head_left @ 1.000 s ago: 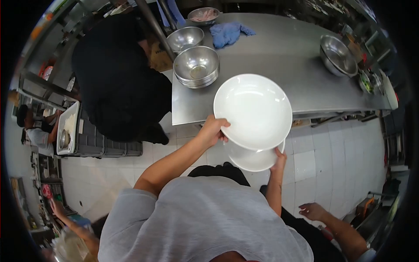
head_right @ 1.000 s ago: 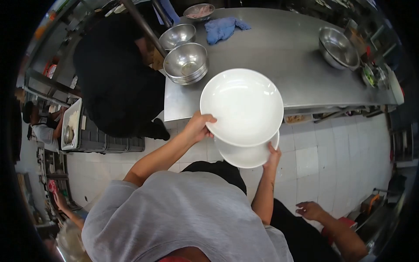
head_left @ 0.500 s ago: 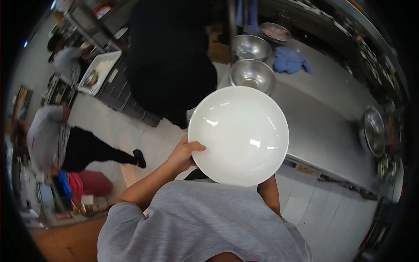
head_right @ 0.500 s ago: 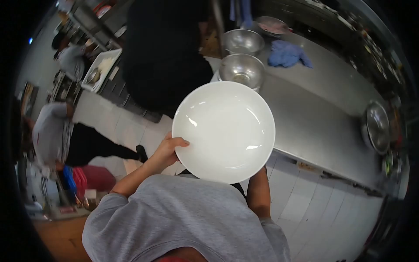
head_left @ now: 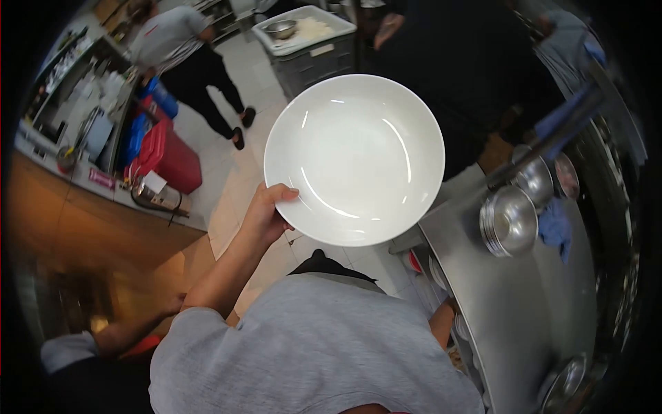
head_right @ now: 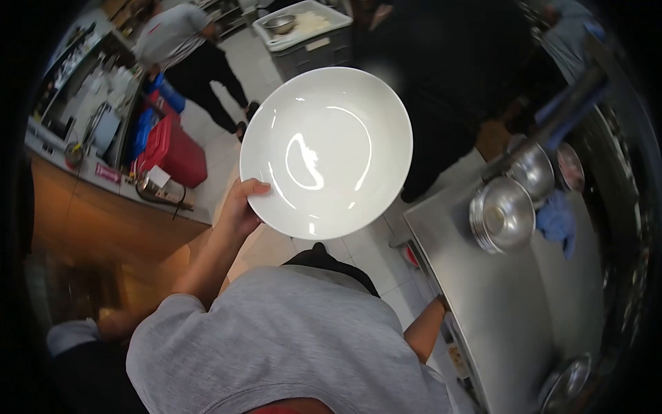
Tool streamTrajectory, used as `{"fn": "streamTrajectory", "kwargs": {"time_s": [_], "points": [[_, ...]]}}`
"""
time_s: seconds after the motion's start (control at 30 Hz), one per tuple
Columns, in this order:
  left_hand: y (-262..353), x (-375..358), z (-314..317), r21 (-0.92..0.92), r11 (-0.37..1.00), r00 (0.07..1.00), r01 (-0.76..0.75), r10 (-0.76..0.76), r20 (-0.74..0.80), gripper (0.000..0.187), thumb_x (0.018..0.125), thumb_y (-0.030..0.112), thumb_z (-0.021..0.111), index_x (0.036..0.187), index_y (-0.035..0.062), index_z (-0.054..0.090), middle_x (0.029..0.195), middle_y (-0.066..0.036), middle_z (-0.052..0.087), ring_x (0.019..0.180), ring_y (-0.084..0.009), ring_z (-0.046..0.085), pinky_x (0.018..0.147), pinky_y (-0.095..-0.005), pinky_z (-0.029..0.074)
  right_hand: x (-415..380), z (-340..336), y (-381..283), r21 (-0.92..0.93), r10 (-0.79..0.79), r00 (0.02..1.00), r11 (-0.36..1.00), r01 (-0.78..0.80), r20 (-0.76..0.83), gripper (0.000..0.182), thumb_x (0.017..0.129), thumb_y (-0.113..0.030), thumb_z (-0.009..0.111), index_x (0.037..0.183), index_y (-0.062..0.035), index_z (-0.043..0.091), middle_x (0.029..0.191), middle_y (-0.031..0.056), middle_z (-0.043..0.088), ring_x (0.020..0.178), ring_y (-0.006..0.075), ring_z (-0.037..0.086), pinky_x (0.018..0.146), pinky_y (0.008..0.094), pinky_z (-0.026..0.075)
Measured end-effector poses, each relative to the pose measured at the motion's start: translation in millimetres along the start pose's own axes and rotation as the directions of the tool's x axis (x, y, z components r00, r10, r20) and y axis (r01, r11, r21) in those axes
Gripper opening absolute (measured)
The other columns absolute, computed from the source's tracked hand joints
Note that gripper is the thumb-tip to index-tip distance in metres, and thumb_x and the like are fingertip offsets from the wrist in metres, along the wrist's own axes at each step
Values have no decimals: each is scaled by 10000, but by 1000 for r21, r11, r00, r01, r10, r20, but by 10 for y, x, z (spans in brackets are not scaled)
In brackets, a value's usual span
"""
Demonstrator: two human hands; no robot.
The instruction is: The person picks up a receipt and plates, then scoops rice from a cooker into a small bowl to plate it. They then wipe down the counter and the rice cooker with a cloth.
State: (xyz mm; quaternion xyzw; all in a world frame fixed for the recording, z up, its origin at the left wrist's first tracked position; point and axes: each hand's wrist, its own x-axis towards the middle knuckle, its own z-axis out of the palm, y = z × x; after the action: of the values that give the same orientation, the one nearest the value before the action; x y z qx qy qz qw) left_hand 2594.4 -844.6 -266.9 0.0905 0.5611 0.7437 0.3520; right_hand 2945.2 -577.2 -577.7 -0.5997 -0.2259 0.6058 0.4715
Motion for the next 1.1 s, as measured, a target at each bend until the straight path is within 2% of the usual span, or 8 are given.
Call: {"fn": "streamTrajectory", "kwargs": {"time_s": [0.2, 0.37, 0.57, 0.63, 0.77, 0.97, 1.07, 1.1], "points": [[394, 162, -726, -80, 992, 980, -96, 80, -180, 395, 676, 137, 591, 990, -89, 512, 687, -125, 596, 431, -170, 558, 287, -248, 405, 63, -8, 293, -351, -93, 985, 936, 38, -143, 312, 919, -266, 486, 1074, -6, 563, 862, 96, 614, 757, 199, 621, 639, 330, 515], [658, 511, -1660, -160, 984, 964, -82, 37, -261, 391, 675, 120, 593, 1000, -83, 516, 697, -130, 603, 441, -173, 570, 289, -251, 413, -51, 454, 916, -705, -131, 975, 709, -34, -179, 316, 922, -276, 483, 1072, -10, 563, 852, 92, 611, 749, 195, 619, 631, 329, 514], [1182, 1081, -2931, -193, 979, 944, -74, 6, -331, 421, 661, 90, 577, 1028, -93, 484, 674, -137, 581, 408, -183, 540, 289, -266, 408, -588, 2014, 2351, -981, 276, 960, 196, 3, 58, 320, 925, -287, 480, 1069, -15, 564, 840, 87, 607, 740, 190, 616, 621, 327, 511], [1310, 1261, -3282, -203, 977, 938, -66, -9, -347, 411, 662, 84, 568, 1022, -93, 479, 673, -141, 578, 395, -184, 528, 288, -269, 401, -694, 2659, 2820, -972, 446, 865, 151, 179, 228, 321, 927, -291, 479, 1069, -16, 565, 837, 85, 606, 737, 188, 615, 618, 327, 511], [1495, 1587, -3835, -215, 977, 916, -5, -82, -394, 406, 673, 74, 555, 1041, -75, 469, 687, -132, 568, 387, -180, 504, 289, -267, 390, -1388, 4555, 3011, -797, 557, 579, 501, 338, 596, 365, 933, -359, 465, 1059, -32, 566, 799, 68, 583, 720, 169, 602, 594, 324, 498], [1765, 2377, -4637, -266, 964, 882, -26, -103, -460, 428, 693, 68, 537, 1093, -52, 442, 741, -131, 567, 444, -166, 511, 319, -260, 388, -3592, 7478, 2038, -614, 623, 20, 776, -145, 782, 543, 916, -549, 422, 1141, -69, 538, 1028, 90, 592, 966, 210, 576, 801, 381, 497], [1913, 2918, -5112, -222, 974, 869, -52, -65, -490, 421, 699, 72, 531, 1093, -46, 442, 757, -131, 566, 462, -166, 513, 328, -261, 387, -4131, 8430, 2156, -633, 618, -145, 767, -105, 773, 608, 914, -568, 399, 1218, -50, 497, 1175, 106, 552, 1075, 254, 542, 877, 381, 476], [2017, 3138, -5248, -201, 978, 864, -64, -47, -502, 420, 701, 74, 530, 1094, -44, 441, 762, -131, 565, 467, -166, 514, 332, -261, 387, -4136, 8737, 2449, -632, 619, -126, 759, -157, 775, 526, 924, -402, 507, 1274, -15, 439, 1194, 131, 542, 1087, 273, 544, 884, 362, 473]]}}
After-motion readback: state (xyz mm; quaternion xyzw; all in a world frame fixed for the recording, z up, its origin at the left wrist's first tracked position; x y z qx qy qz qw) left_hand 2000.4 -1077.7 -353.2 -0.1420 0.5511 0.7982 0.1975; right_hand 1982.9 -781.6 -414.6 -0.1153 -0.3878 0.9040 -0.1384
